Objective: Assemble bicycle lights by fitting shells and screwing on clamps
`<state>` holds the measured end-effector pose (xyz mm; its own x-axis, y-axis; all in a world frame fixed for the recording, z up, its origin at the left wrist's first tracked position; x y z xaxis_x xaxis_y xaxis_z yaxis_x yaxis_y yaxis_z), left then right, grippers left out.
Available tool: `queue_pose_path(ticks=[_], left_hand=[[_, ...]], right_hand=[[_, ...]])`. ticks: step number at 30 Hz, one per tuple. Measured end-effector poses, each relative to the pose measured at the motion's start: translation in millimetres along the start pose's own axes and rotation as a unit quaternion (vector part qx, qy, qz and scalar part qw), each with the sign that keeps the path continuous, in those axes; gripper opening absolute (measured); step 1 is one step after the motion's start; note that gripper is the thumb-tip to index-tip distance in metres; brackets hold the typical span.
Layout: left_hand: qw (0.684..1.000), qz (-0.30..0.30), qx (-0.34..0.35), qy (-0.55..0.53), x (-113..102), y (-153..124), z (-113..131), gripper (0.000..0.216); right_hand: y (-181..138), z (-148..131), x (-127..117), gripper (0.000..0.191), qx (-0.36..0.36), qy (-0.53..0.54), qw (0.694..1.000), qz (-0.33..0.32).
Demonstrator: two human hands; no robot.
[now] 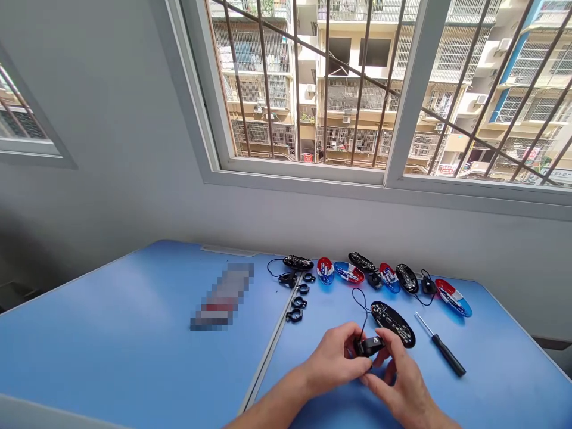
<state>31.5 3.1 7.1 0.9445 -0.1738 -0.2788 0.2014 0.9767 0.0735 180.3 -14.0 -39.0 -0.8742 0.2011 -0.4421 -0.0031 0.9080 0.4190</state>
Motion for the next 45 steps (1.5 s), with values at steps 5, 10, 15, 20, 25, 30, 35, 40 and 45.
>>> queue_pose_path(ticks=[5,10,15,20,25,30,35,40,45], left_hand=[[0.997,0.043,0.030,0.055,-9.9,1.6,5.4,0.013],[0.991,0.069,0.056,0.105,-16.1,3.4,5.6,0.013],[0.975,0.080,0.071,0.195,-20.6,3.9,6.5,0.023],[0.942,0.073,0.104,0.310,-20.4,0.7,11.2,0.032],[0.924,0.065,0.111,0.359,-19.7,0.4,12.0,0.036],[0.916,0.063,0.093,0.385,-20.1,1.8,8.7,0.040],[0.916,0.058,0.088,0.386,-19.2,0.7,9.2,0.036],[0.918,0.057,0.088,0.382,-19.4,0.2,9.4,0.034],[0.918,0.066,0.084,0.382,-20.3,1.0,6.0,0.036]], right_hand=[[2.2,-21.5,-7.4,0.063,-0.152,-0.055,0.985,0.056],[9.6,-41.5,-22.5,0.047,-0.249,-0.106,0.958,0.092],[22.8,-34.0,-39.0,0.046,-0.301,-0.230,0.909,0.175],[28.5,-14.7,-35.2,0.050,-0.285,-0.344,0.877,0.180],[29.3,-3.9,-32.2,0.050,-0.239,-0.374,0.883,0.152],[31.4,3.9,-33.0,0.049,-0.238,-0.364,0.888,0.146],[30.8,5.8,-34.9,0.050,-0.251,-0.350,0.889,0.156],[30.2,4.7,-35.9,0.050,-0.250,-0.345,0.892,0.153],[29.7,4.8,-35.6,0.049,-0.246,-0.334,0.898,0.151]])
Point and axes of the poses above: each hand's wrist, its own y-axis towards the middle knuckle, its own x-axis out of the palm, z = x × y, the point moved 5 cm from there along y, towards the middle knuckle, and after that the axes turned 13 degrees about z, right-handed, at the moved point
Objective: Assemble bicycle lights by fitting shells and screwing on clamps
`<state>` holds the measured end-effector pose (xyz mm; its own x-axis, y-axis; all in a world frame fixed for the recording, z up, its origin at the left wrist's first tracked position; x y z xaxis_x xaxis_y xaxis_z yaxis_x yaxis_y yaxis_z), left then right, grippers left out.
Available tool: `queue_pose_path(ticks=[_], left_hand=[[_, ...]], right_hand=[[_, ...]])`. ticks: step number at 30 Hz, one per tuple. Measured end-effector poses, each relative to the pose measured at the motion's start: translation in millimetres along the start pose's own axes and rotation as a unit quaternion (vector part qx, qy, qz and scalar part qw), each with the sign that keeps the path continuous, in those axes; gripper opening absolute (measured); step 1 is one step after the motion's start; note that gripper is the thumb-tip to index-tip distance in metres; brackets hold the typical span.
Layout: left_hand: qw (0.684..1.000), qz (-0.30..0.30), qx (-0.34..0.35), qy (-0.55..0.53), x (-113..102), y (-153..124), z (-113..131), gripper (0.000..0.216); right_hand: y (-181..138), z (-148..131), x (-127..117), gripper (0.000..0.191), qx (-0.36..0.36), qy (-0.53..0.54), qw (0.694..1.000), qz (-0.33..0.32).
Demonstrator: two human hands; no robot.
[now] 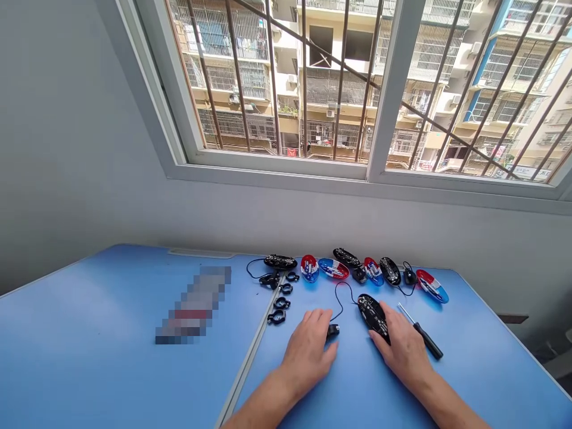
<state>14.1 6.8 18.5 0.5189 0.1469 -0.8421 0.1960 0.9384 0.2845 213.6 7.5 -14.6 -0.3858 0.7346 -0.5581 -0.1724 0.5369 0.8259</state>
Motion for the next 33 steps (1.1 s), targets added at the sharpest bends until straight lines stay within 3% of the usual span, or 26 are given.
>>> queue_pose_path(ticks=[11,21,27,33], left_hand=[[0.999,0.030,0.008,-0.030,-2.6,-0.6,0.8,0.045],[0.998,0.017,-0.007,0.057,-6.6,2.7,-0.6,0.051],[0.994,0.020,-0.040,0.102,-14.9,6.6,-4.6,0.051],[0.997,0.022,-0.016,0.079,-10.7,1.7,-3.2,0.061]], right_hand=[[-2.9,1.8,2.0,0.046,0.033,0.021,0.999,-0.015],[-2.6,2.3,3.3,0.045,0.066,0.039,0.996,-0.043],[-1.6,1.6,3.2,0.044,0.128,0.102,0.985,-0.060],[0.4,-2.8,1.8,0.044,0.170,0.180,0.966,-0.071]])
Point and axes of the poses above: each hand's wrist, its own y-axis towards the middle knuckle, its own x-axis out of the palm, z = x × y, the point moved 5 cm from there along y, towards the middle knuckle, and after that the axes turned 13 degrees about z, right-handed, at the moved point
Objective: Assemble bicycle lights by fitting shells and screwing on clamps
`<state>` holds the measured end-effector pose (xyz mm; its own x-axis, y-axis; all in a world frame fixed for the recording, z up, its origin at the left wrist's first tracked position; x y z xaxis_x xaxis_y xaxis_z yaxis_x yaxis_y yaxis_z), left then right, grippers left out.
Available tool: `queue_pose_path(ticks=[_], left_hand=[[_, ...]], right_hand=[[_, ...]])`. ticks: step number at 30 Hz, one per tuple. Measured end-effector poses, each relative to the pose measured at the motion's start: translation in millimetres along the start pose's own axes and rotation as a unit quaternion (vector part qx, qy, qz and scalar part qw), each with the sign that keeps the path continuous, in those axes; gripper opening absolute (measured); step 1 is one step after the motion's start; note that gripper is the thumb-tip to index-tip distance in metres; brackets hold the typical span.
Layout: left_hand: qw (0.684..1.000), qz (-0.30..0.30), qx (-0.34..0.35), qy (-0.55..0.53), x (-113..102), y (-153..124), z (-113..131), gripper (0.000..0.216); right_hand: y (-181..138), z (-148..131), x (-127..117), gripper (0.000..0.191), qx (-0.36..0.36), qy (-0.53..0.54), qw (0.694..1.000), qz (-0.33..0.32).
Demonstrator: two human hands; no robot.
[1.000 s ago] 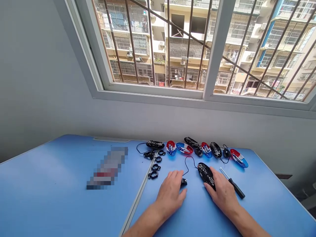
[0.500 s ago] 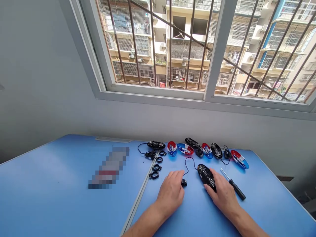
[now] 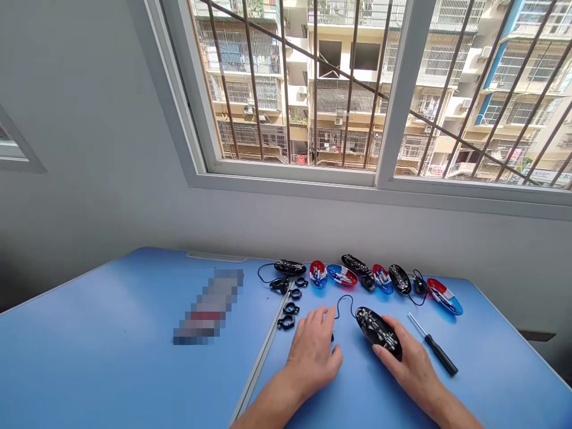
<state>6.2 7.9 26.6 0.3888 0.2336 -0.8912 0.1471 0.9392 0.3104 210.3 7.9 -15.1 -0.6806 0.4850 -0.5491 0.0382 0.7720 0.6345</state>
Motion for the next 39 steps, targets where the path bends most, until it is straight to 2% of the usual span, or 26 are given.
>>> queue_pose_path(ticks=[4,8,12,15,20,23,28,34,39], left_hand=[[0.995,0.043,0.055,-0.067,2.6,-3.1,5.5,0.067],[0.980,0.074,0.117,-0.141,-0.7,-6.3,10.7,0.070],[0.965,0.039,0.188,-0.181,-1.5,-10.2,18.2,0.076],[0.957,-0.005,0.216,-0.191,-0.7,-11.5,23.1,0.075],[0.952,-0.064,0.218,-0.206,-2.4,-11.8,26.1,0.057],[0.950,-0.082,0.224,-0.203,-3.1,-12.8,26.4,0.060],[0.955,-0.096,0.195,-0.204,-0.5,-13.3,22.7,0.061],[0.956,-0.100,0.170,-0.216,6.4,-12.4,16.3,0.063],[0.955,-0.099,0.170,-0.221,5.0,-12.7,16.4,0.053]], right_hand=[[-2.1,-0.8,0.2,0.043,0.007,0.030,0.999,-0.020],[-4.8,-6.0,0.7,0.045,-0.034,0.060,0.997,-0.041],[-8.1,-20.8,0.5,0.048,-0.113,0.095,0.985,-0.087],[-9.4,-29.1,-1.1,0.049,-0.135,0.092,0.979,-0.121],[-9.6,-33.6,-2.8,0.051,-0.131,0.124,0.969,-0.168],[-8.1,-32.5,-4.0,0.050,-0.104,0.137,0.966,-0.192],[-5.1,-34.2,-9.2,0.046,-0.068,0.142,0.965,-0.212],[-3.7,-37.0,-12.3,0.046,-0.065,0.159,0.963,-0.206],[-2.9,-36.9,-11.1,0.047,-0.043,0.186,0.958,-0.215]])
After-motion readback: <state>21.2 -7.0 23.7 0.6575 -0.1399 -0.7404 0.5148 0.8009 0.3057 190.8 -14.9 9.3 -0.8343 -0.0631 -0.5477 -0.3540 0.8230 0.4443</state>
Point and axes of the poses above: each hand's wrist, its own y-axis towards the middle knuckle, its own x-axis out of the palm, z = x × y, the point moved 5 cm from there along y, towards the middle knuckle, and after that the axes turned 13 degrees about z, right-handed, at the moved point
